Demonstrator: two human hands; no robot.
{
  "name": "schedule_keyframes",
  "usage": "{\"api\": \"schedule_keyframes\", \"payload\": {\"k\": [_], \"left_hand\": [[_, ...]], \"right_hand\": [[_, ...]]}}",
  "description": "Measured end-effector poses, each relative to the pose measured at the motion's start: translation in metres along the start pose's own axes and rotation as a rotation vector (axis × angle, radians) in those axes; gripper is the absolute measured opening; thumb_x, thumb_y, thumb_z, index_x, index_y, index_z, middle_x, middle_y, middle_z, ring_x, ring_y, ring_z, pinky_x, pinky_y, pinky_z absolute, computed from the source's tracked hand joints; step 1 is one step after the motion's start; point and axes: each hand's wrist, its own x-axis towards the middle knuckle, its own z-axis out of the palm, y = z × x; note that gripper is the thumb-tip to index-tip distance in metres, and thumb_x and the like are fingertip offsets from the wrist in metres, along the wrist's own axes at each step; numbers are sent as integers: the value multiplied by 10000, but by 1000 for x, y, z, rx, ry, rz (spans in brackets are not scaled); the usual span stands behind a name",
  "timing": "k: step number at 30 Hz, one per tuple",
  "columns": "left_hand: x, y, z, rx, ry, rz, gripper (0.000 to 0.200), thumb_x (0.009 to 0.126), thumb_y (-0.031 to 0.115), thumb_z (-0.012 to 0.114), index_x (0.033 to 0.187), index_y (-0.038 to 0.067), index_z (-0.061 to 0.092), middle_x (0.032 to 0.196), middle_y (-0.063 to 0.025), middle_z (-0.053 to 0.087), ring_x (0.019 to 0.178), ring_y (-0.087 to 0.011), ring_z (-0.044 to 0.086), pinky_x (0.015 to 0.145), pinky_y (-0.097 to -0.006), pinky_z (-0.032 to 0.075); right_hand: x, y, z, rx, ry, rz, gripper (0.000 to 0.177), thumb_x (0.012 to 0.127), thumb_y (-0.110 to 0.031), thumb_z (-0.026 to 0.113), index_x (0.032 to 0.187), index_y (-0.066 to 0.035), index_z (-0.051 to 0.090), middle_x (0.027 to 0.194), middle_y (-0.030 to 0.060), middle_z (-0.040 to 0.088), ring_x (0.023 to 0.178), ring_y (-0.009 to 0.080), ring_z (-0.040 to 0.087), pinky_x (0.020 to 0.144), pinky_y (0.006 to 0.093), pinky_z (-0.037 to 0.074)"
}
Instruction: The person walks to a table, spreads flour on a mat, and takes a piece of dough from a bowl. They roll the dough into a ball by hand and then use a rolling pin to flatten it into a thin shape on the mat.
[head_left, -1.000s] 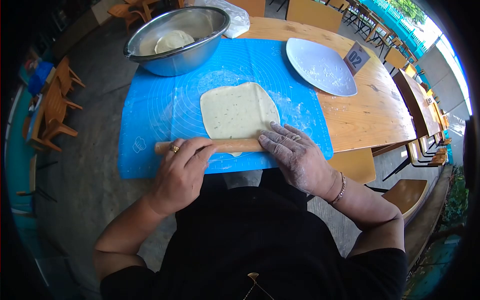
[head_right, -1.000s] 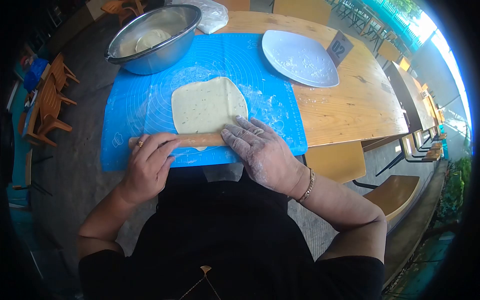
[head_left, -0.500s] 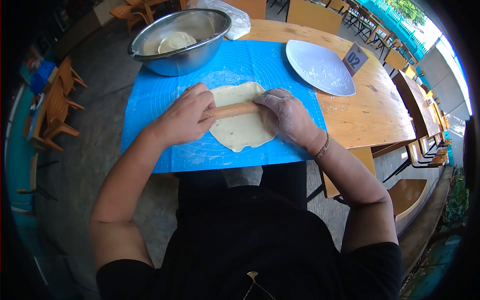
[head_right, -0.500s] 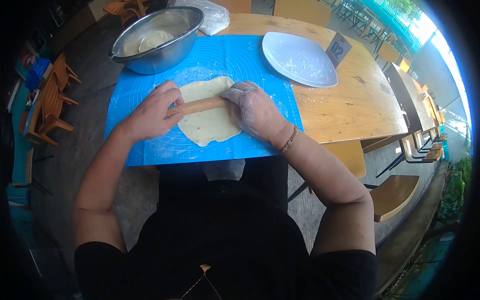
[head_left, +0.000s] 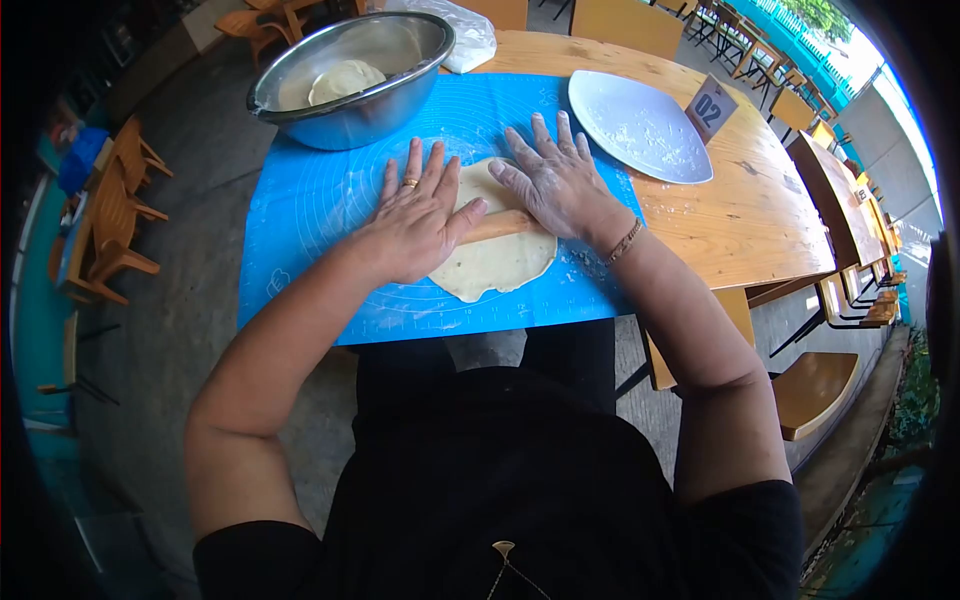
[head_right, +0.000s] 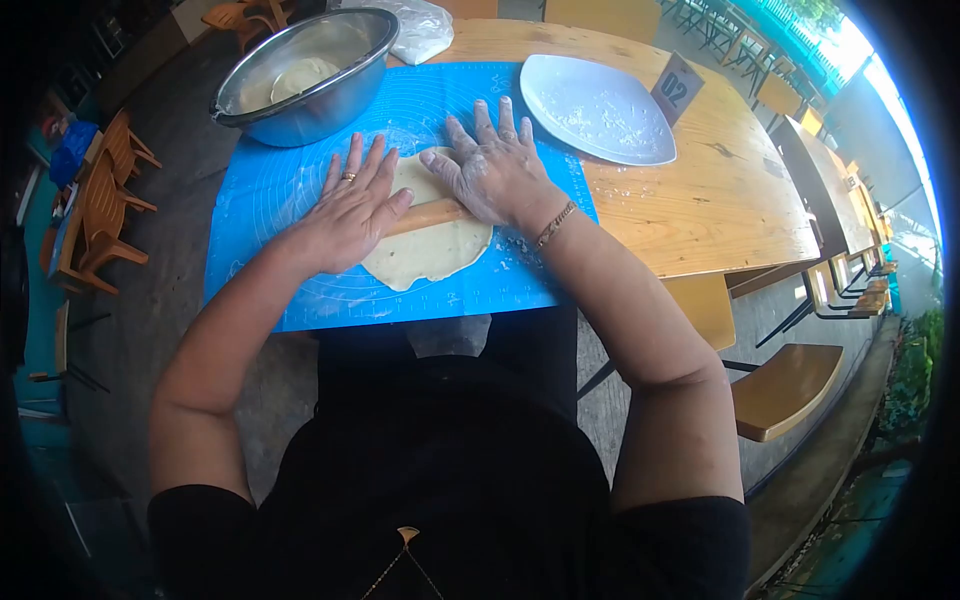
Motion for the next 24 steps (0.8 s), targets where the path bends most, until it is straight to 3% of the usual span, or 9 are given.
{"api": "schedule_keyframes", "payload": {"k": [1, 4, 6, 9, 12, 15, 22, 24], "left_hand": [[-5, 2, 2, -8, 0, 24, 730, 1026, 502, 180, 1509, -41, 114, 1593, -220, 26, 1475, -349, -90, 1188, -474, -39], [-16, 6, 3, -57, 23, 85, 770, 1013, 537, 181, 1499, -60, 139, 1580, -250, 56, 1472, -374, -72, 1179, -501, -33], [-25, 11, 2, -100, 46, 114, 809, 1002, 570, 188, 1489, -76, 171, 1568, -278, 87, 1471, -395, -49, 1174, -520, -24], [-39, 18, 4, -8, 56, 129, 746, 1026, 494, 207, 1481, -96, 154, 1574, -266, 67, 1474, -381, -36, 1182, -495, -8], [-57, 24, 12, 46, 210, 255, 707, 1025, 440, 301, 1426, -142, 260, 1537, -296, 188, 1459, -414, 114, 1178, -509, 68], [-74, 30, 5, -21, 95, 271, 694, 1026, 433, 294, 1414, -142, 284, 1526, -297, 214, 1455, -413, 137, 1176, -506, 93], [-101, 34, 8, -99, 162, 396, 653, 1018, 372, 335, 1423, -136, 265, 1520, -289, 228, 1443, -410, 178, 1169, -500, 124], [-108, 38, 9, -75, 180, 414, 661, 1005, 368, 373, 1404, -152, 285, 1496, -314, 254, 1428, -421, 214, 1170, -498, 136]], "right_hand": [[-6, -2, 0, 107, 77, 48, 702, 977, -604, 278, 1500, -138, 318, 1530, 283, 228, 1439, 475, 117, 1156, 578, 134], [-23, -5, 1, 59, 117, 2, 771, 972, -625, 238, 1487, -57, 322, 1536, 276, 224, 1445, 465, 104, 1163, 568, 107], [-33, -7, -2, 60, 118, -11, 766, 973, -619, 250, 1480, -51, 336, 1535, 275, 227, 1446, 459, 109, 1162, 568, 112], [-49, -12, -6, 68, 141, -56, 749, 975, -599, 284, 1455, -31, 377, 1532, 264, 246, 1445, 452, 123, 1161, 569, 122], [-67, -14, -8, 74, 166, -99, 718, 978, -568, 326, 1419, -10, 428, 1526, 243, 280, 1440, 455, 141, 1158, 571, 131], [-86, -19, -13, 131, 181, -126, 660, 984, -511, 371, 1370, 13, 484, 1508, 210, 341, 1434, 456, 165, 1156, 573, 139], [-117, -27, -19, 154, 154, -191, 611, 979, -467, 409, 1348, 12, 500, 1492, 211, 367, 1433, 455, 176, 1162, 569, 119], [-125, -30, -24, 208, 164, -211, 543, 958, -391, 494, 1336, -1, 512, 1492, 202, 372, 1434, 450, 178, 1161, 571, 128]]}}
